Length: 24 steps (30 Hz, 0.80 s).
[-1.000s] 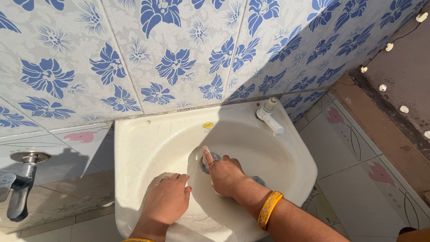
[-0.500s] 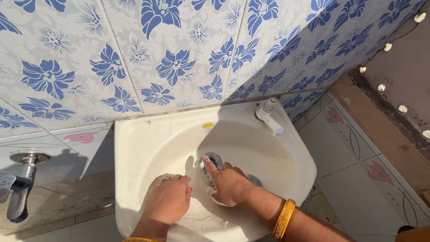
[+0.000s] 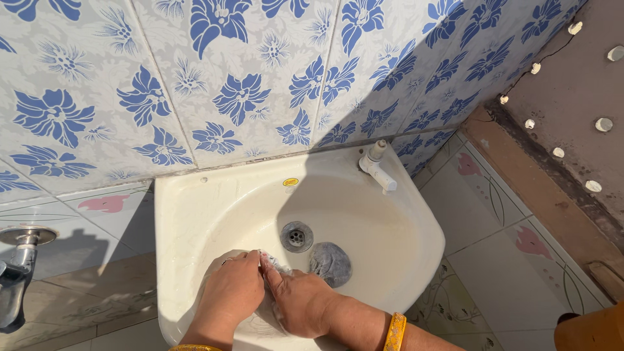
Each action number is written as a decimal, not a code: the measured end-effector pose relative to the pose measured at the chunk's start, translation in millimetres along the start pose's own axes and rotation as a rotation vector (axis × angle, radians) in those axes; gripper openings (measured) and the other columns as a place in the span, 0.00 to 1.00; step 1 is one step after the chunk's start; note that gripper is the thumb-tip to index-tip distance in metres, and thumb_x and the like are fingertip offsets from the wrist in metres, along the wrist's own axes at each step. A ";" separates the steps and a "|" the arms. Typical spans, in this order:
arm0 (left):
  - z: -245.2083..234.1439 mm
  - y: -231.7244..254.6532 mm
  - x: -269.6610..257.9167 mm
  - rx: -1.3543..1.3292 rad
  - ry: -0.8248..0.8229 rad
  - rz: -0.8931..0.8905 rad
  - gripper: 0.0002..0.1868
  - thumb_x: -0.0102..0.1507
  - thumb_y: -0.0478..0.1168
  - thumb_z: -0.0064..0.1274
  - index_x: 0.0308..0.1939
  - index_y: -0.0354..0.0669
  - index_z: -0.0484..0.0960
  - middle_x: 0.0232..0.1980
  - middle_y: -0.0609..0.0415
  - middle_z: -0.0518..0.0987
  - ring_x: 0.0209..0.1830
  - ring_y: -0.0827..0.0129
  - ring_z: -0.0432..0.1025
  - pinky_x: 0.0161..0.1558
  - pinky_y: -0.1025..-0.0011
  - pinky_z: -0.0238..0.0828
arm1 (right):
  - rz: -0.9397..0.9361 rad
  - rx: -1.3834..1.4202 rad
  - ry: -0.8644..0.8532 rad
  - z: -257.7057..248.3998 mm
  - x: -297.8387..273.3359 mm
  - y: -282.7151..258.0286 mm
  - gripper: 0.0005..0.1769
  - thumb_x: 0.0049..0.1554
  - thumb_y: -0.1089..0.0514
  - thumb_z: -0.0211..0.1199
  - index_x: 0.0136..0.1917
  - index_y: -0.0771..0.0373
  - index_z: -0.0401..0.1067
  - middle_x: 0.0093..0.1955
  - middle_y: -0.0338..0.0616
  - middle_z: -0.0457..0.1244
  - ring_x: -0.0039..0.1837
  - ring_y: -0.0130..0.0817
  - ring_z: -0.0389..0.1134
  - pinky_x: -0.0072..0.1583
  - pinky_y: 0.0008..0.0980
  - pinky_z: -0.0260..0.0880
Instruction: The person washes a small cloth in a white sink. They repeatedly wet the cloth under the tap, rub it between their hands to create lather, and rinse it. The cloth is wrung out and rubbed against the sink basin multiple times throughout the clip.
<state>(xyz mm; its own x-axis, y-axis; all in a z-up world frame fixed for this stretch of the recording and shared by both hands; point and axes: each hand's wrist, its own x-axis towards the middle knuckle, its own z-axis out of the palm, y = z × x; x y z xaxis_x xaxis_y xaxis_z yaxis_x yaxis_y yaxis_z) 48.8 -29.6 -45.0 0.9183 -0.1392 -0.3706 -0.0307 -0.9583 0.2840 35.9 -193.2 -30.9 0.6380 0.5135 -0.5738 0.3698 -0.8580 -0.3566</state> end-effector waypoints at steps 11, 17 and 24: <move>9.5 -1.9 2.0 0.014 0.026 0.026 0.22 0.69 0.44 0.41 0.68 0.46 0.70 0.63 0.53 0.77 0.65 0.61 0.71 0.63 0.60 0.70 | 0.037 0.167 0.112 3.8 -3.3 30.2 0.50 0.55 0.65 0.53 0.84 0.61 0.33 0.67 0.55 0.63 0.69 0.53 0.63 0.72 0.44 0.60; 4.2 1.8 0.0 -0.061 0.059 -0.060 0.28 0.68 0.42 0.41 0.72 0.43 0.61 0.67 0.52 0.71 0.63 0.59 0.71 0.59 0.59 0.72 | 0.163 -0.261 0.251 -30.0 45.7 39.5 0.56 0.53 0.65 0.54 0.84 0.57 0.24 0.75 0.50 0.56 0.80 0.58 0.45 0.75 0.58 0.42; 6.5 -3.2 0.3 -0.006 0.051 -0.003 0.25 0.69 0.42 0.41 0.71 0.44 0.65 0.64 0.52 0.75 0.64 0.59 0.71 0.61 0.60 0.72 | 0.160 -0.350 -0.072 -20.9 6.7 39.1 0.53 0.55 0.66 0.51 0.86 0.74 0.29 0.60 0.59 0.70 0.64 0.56 0.65 0.67 0.39 0.65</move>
<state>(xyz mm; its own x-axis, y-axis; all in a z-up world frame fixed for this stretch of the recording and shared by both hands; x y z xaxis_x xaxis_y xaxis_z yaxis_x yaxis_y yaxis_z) 46.6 -28.2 -51.8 0.9374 -0.1234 -0.3256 -0.0259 -0.9572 0.2882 68.7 -223.6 -33.2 0.6618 0.3619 -0.6566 0.4857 -0.8741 0.0078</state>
